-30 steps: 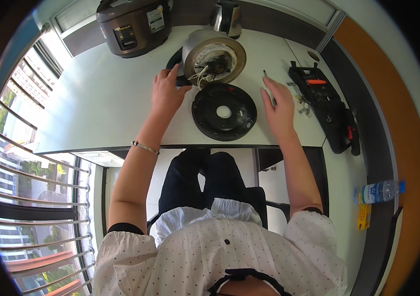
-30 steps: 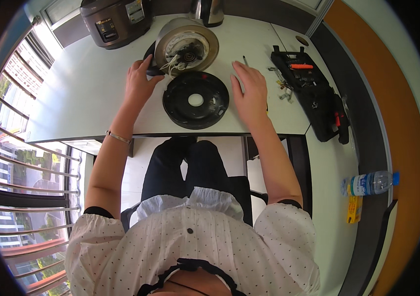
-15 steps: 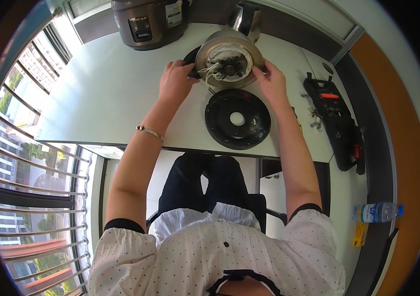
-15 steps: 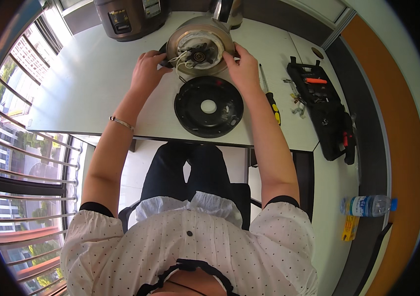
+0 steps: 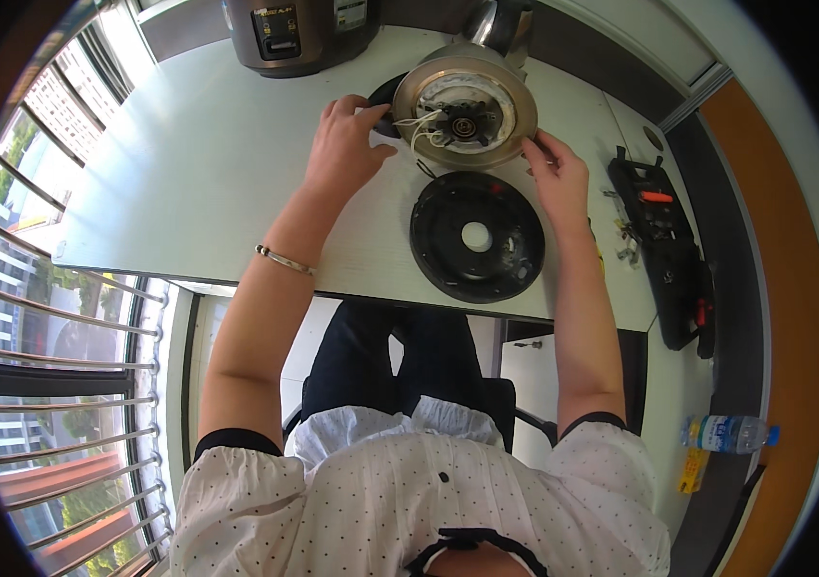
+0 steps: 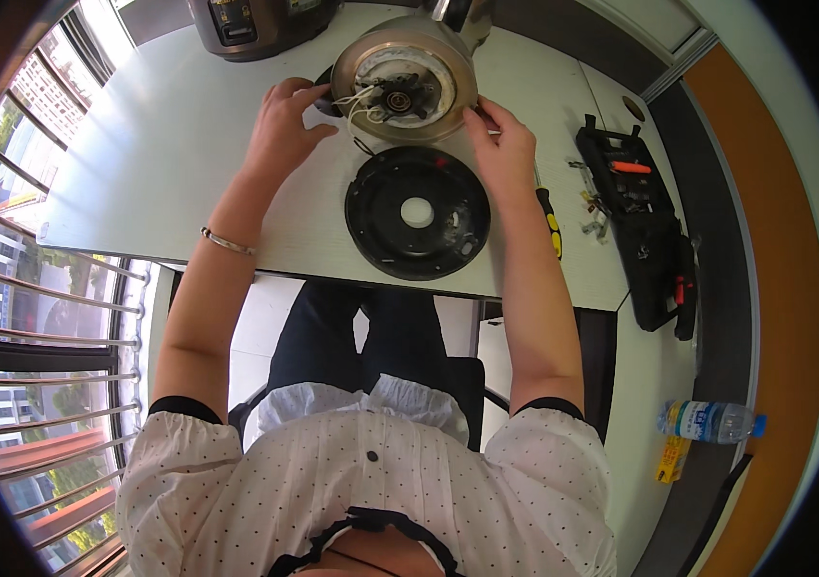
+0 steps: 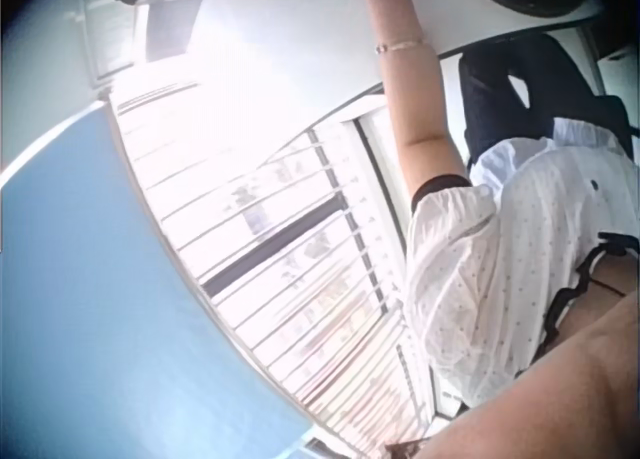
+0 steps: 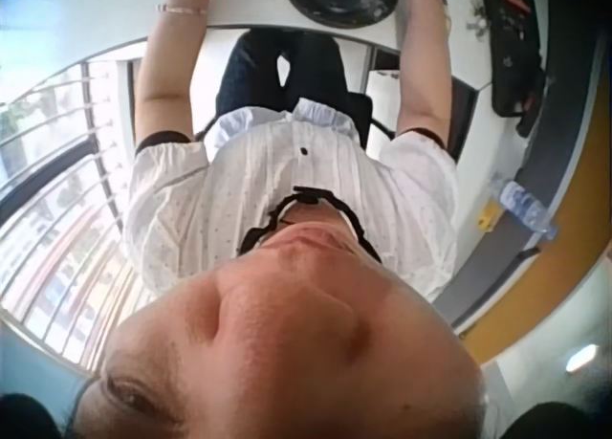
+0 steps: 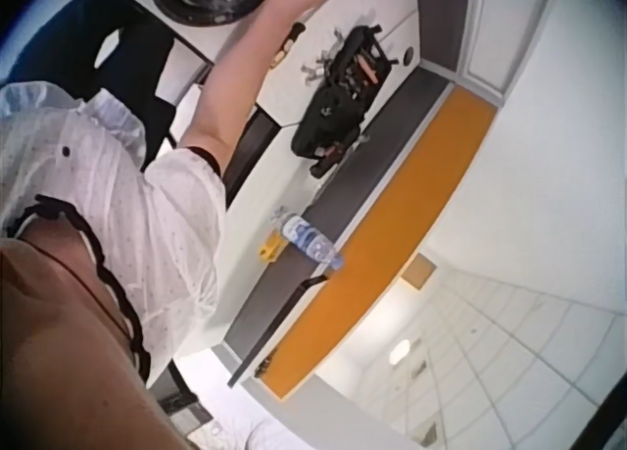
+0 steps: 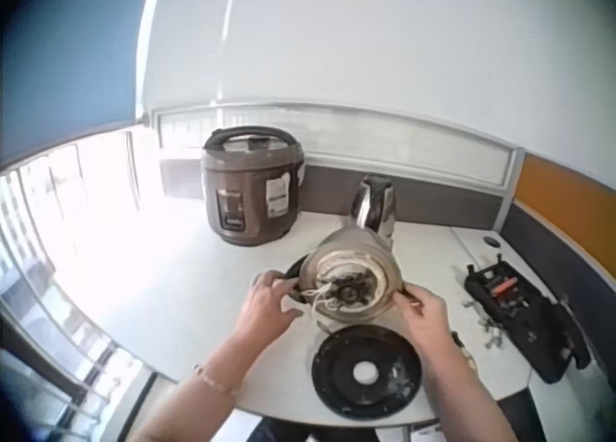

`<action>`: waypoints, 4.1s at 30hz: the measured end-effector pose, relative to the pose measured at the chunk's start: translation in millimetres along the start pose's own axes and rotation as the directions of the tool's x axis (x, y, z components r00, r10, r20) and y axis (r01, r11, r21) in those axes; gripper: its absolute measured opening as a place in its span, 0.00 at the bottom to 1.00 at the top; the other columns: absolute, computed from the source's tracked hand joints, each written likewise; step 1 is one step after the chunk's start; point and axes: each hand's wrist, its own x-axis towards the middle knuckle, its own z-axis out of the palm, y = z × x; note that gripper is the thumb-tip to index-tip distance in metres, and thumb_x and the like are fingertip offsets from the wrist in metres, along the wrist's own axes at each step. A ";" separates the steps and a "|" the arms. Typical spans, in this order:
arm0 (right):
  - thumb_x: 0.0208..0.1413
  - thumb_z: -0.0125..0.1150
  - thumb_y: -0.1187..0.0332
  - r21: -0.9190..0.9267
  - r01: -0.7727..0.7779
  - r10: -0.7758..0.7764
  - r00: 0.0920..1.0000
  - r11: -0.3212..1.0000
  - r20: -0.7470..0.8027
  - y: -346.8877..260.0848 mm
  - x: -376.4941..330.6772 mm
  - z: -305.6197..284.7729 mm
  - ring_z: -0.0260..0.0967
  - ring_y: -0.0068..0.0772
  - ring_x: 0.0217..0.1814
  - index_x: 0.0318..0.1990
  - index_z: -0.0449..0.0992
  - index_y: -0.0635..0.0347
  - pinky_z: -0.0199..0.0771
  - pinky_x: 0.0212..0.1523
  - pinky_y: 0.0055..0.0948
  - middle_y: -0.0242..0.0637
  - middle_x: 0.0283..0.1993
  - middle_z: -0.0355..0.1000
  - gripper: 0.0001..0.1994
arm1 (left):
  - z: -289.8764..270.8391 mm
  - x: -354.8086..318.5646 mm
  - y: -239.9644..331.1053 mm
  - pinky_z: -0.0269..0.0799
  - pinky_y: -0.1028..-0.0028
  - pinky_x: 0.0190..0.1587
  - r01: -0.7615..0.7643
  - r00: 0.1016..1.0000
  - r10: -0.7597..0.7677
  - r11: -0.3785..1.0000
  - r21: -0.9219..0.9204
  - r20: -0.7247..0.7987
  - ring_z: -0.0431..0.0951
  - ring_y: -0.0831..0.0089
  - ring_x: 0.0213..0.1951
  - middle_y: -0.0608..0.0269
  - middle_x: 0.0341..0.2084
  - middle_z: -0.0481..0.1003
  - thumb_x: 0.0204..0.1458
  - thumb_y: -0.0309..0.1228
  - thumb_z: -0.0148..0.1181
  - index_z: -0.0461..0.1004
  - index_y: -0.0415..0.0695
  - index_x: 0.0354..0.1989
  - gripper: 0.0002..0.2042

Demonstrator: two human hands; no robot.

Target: The person uses a screwdriver to remove screws from the base of an electric kettle. After removing the screws, the person detaches the base cover, exposing the internal heating element and wiring.

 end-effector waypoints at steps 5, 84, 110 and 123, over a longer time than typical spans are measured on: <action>0.50 0.63 0.61 -0.109 -0.038 0.039 0.999 0.993 0.009 -2.1 -3.0 -4.0 0.73 0.26 0.31 0.40 0.77 0.68 0.71 0.35 0.24 0.42 0.30 0.76 0.17 | -15.5 0.8 17.8 0.64 0.64 0.52 -0.060 0.997 0.058 0.997 -0.041 -0.043 0.63 0.57 0.52 0.60 0.45 0.66 0.31 0.27 0.70 0.75 0.45 0.39 0.21; 0.51 0.62 0.61 -0.105 0.030 0.027 0.866 0.994 0.499 -2.8 -11.9 -2.7 0.66 0.20 0.26 0.32 0.78 0.68 0.67 0.31 0.22 0.35 0.24 0.74 0.15 | 21.1 7.1 6.5 0.62 0.63 0.49 -0.004 0.997 0.006 0.999 0.039 -0.071 0.67 0.61 0.49 0.62 0.39 0.73 0.33 0.40 0.70 0.71 0.43 0.40 0.25; 0.53 0.58 0.57 -0.140 -0.166 0.198 0.946 0.976 0.257 0.6 -8.2 2.5 0.67 0.21 0.22 0.31 0.76 0.65 0.66 0.24 0.22 0.34 0.24 0.74 0.17 | 29.2 7.4 0.1 0.53 0.64 0.52 0.051 0.996 -0.040 0.989 -0.141 0.079 0.68 0.61 0.45 0.59 0.34 0.72 0.32 0.42 0.69 0.69 0.42 0.37 0.25; 0.51 0.61 0.59 -0.191 -0.130 0.167 0.967 0.973 0.192 18.1 -3.0 4.0 0.72 0.30 0.24 0.34 0.76 0.67 0.70 0.29 0.27 0.40 0.24 0.74 0.16 | 26.6 6.4 4.8 0.52 0.64 0.51 -0.019 1.000 0.021 0.991 -0.131 0.020 0.68 0.62 0.41 0.60 0.30 0.71 0.29 0.41 0.70 0.68 0.43 0.33 0.24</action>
